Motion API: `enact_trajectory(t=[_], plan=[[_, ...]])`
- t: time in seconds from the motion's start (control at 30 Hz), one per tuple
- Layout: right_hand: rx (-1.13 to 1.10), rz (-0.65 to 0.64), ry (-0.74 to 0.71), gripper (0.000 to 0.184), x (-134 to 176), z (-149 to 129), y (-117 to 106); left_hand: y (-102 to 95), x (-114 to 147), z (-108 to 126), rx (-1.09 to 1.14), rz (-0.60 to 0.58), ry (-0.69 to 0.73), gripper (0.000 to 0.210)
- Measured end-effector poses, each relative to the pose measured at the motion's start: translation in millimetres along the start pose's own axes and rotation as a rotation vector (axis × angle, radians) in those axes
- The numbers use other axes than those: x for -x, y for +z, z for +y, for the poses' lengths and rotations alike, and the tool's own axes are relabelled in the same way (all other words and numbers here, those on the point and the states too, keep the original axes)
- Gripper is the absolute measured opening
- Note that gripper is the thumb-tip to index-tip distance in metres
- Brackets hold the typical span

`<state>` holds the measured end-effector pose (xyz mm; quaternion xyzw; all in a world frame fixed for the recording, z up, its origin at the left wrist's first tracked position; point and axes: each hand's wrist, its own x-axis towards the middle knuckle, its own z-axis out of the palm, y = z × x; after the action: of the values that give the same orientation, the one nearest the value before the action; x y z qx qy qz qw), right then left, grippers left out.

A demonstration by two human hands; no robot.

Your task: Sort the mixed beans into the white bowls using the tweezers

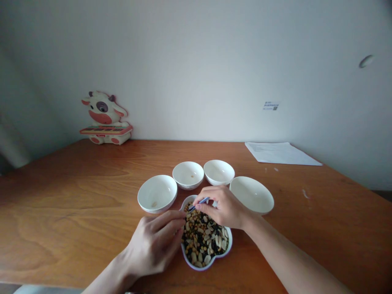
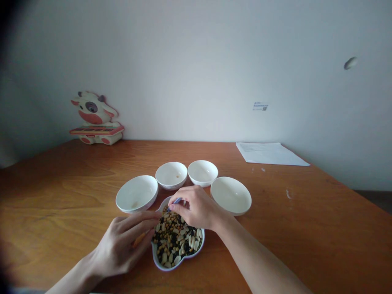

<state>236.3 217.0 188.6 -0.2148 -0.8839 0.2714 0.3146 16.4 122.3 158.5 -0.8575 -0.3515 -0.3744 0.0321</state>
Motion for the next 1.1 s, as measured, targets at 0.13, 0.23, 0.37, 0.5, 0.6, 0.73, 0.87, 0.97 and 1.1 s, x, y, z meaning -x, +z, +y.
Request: enact_trajectory(t=[0.13, 0.23, 0.37, 0.5, 0.6, 0.73, 0.87, 0.97, 1.1], plan=[[0.016, -0.035, 0.039, 0.01, -3, -1, 5, 2.3, -6, -1, 0.127, -0.19, -0.025, 0.018], [-0.013, -0.036, 0.009, 0.011, -3, -2, 7, 3.8, -5, -3, 0.131, -0.234, -0.064, 0.021], [-0.064, 0.036, -0.006, 0.014, -1, -2, 4, 3.7, 1, -7, 0.092, -0.188, -0.076, 0.021], [-0.054, -0.001, -0.038, 0.014, 0, -1, 1, 3.0, 7, -9, 0.082, -0.183, -0.095, 0.018], [-0.023, -0.035, -0.043, 0.015, 0, -1, 3, 2.0, 9, -9, 0.085, -0.189, -0.106, 0.017], [-0.032, -0.027, -0.062, 0.015, 0, -1, 5, 0.5, 8, -8, 0.079, -0.17, -0.106, 0.017], [-0.039, -0.018, -0.087, 0.014, 0, -1, 6, 0.3, 6, -7, 0.078, -0.148, -0.097, 0.019], [-0.051, -0.008, -0.091, 0.015, -1, -2, 6, 1.1, 6, -7, 0.081, -0.144, -0.096, 0.018], [-0.065, 0.0, -0.074, 0.016, -1, -3, 6, 2.2, 7, -8, 0.101, -0.148, -0.102, 0.019]])
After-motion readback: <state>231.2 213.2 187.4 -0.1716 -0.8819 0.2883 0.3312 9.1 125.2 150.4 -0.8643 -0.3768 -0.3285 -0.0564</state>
